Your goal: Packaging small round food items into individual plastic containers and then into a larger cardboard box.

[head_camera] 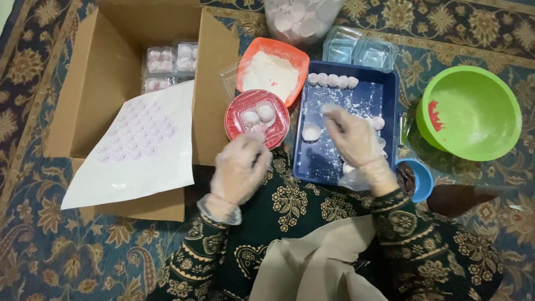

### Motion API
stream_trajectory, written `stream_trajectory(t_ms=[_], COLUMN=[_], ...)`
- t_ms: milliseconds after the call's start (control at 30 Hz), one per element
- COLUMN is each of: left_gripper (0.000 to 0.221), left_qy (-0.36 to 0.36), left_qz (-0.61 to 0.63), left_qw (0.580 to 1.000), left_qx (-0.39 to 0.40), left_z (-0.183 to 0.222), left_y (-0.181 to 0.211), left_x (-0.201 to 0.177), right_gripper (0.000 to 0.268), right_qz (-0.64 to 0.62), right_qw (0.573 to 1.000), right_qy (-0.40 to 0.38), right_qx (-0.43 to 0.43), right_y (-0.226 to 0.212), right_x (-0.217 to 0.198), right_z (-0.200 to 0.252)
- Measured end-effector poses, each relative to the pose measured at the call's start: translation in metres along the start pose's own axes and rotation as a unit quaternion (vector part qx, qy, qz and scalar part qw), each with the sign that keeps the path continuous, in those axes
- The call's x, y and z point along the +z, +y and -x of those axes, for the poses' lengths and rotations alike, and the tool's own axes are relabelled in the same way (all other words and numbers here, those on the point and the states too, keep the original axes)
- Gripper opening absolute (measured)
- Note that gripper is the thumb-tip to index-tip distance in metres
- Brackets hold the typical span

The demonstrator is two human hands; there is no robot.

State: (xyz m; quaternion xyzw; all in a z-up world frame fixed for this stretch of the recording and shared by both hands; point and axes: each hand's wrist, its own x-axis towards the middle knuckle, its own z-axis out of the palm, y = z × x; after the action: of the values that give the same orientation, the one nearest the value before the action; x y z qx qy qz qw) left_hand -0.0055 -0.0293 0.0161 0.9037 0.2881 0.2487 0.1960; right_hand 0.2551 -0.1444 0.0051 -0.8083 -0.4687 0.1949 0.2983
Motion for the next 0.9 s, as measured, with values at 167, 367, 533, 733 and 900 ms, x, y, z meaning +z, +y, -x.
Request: stream_trajectory(t_ms=[167, 367, 533, 733, 900], left_gripper=[0.009, 0.008, 0.013, 0.006, 0.004], left_qy=[-0.038, -0.057, -0.11, -0.032, -0.037], left_qz=[-0.007, -0.091, -0.194, -0.228, -0.194], left_qw=[0.986, 0.985, 0.971, 0.971, 0.976], left_qx=[0.163, 0.132, 0.086, -0.06, -0.089], left_z=[-0.025, -0.08, -0.079, -0.084, -0.086], left_y=[0.023, 0.096, 0.007, 0.005, 0.005], left_x=[0.101, 0.113, 0.28, 0.317, 0.311], right_gripper=[0.029, 0.025, 0.021, 0.027, 0.028], right_qz=[0.101, 0.097, 0.069, 0.015, -0.028], right_qw=[0.991, 0.989, 0.989, 0.992, 0.992], right_qy=[0.02, 0.043, 0.042, 0.048, 0.03], right_qx=[0.087, 0.105, 0.125, 0.117, 0.118], right_y=[0.087, 0.154, 0.155, 0.147, 0.118], right_x=[-0.008, 0.003, -0.002, -0.004, -0.004], right_z=[0.022, 0.038, 0.044, 0.03, 0.036])
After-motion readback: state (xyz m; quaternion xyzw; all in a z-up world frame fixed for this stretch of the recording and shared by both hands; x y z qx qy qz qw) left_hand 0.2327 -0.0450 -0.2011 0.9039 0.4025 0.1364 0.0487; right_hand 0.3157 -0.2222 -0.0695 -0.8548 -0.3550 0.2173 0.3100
